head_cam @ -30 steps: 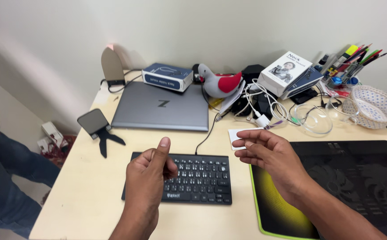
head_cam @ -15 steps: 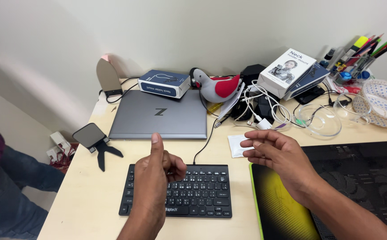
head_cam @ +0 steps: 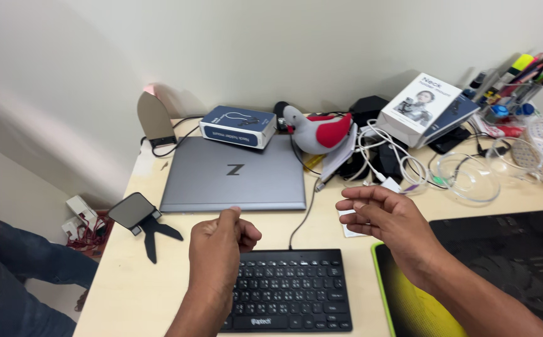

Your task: The person adjusts a keyboard, then picks up and inspects a phone holder, a laptop cooling pad, and a laptop. They place the laptop on the cooling pad, then pick up a pink handheld massager, wrap its cord around the device, and place it on the desk.

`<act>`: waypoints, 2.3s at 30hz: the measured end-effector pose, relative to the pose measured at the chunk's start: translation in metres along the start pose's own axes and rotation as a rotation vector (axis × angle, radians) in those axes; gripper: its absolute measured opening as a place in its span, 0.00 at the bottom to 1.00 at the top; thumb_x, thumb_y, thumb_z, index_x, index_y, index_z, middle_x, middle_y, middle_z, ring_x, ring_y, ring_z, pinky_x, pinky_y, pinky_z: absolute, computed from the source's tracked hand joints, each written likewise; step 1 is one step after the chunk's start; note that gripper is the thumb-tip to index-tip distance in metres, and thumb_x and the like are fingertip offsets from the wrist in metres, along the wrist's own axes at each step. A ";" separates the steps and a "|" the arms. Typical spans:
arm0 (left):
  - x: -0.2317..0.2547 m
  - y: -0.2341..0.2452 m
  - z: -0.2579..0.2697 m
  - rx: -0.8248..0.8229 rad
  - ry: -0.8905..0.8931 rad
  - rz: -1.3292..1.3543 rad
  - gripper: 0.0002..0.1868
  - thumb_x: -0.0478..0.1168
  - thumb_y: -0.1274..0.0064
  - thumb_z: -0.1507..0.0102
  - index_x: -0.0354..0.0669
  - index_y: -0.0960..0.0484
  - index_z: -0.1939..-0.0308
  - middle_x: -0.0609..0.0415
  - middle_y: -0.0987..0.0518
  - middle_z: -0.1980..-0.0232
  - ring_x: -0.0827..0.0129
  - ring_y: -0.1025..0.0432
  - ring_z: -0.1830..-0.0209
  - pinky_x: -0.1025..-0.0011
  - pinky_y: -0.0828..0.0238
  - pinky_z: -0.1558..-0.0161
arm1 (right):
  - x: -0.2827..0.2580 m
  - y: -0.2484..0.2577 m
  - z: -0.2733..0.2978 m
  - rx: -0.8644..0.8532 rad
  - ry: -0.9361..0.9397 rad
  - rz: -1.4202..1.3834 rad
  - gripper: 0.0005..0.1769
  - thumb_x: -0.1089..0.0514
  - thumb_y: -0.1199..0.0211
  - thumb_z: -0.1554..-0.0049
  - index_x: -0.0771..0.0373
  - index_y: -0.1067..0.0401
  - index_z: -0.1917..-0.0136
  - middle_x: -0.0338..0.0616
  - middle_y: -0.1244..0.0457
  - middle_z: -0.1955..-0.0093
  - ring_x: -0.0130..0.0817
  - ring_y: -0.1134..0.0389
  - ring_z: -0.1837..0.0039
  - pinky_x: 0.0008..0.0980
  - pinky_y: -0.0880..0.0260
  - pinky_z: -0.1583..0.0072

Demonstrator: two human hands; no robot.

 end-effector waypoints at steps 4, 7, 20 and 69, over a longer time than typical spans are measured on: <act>-0.001 0.023 -0.015 0.049 0.009 -0.060 0.25 0.43 0.59 0.37 0.32 0.21 0.84 0.49 0.23 0.79 0.68 0.33 0.73 0.68 0.31 0.62 | -0.003 -0.025 -0.015 -0.024 -0.015 0.011 0.17 0.60 0.45 0.39 0.64 0.27 0.38 0.45 0.29 0.45 0.33 0.27 0.45 0.35 0.26 0.40; -0.004 0.040 -0.028 0.050 0.027 -0.098 0.25 0.43 0.59 0.37 0.31 0.21 0.84 0.48 0.23 0.79 0.68 0.32 0.73 0.68 0.31 0.62 | -0.003 -0.042 -0.026 -0.025 -0.036 0.034 0.18 0.60 0.46 0.39 0.64 0.27 0.38 0.45 0.29 0.45 0.33 0.27 0.45 0.34 0.26 0.39; -0.013 0.062 -0.077 -0.077 0.161 -0.065 0.18 0.49 0.58 0.30 0.40 0.19 0.61 0.54 0.17 0.62 0.70 0.25 0.62 0.69 0.27 0.54 | 0.020 -0.087 -0.058 -0.093 -0.143 0.175 0.20 0.59 0.44 0.40 0.63 0.29 0.35 0.45 0.30 0.39 0.32 0.27 0.40 0.33 0.28 0.36; -0.016 0.080 -0.237 0.220 0.215 -0.573 0.37 0.46 0.47 0.37 0.42 0.41 0.27 0.40 0.40 0.27 0.49 0.44 0.26 0.53 0.37 0.32 | 0.056 -0.066 -0.149 0.063 -0.363 0.039 0.25 0.57 0.50 0.37 0.65 0.40 0.27 0.43 0.35 0.39 0.33 0.34 0.36 0.33 0.34 0.33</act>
Point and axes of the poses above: each hand's wrist, its own z-axis away from the middle knuckle, its own y-axis out of the back of the hand, x = y × z, the point moved 1 cm from there along -z, towards the middle knuckle
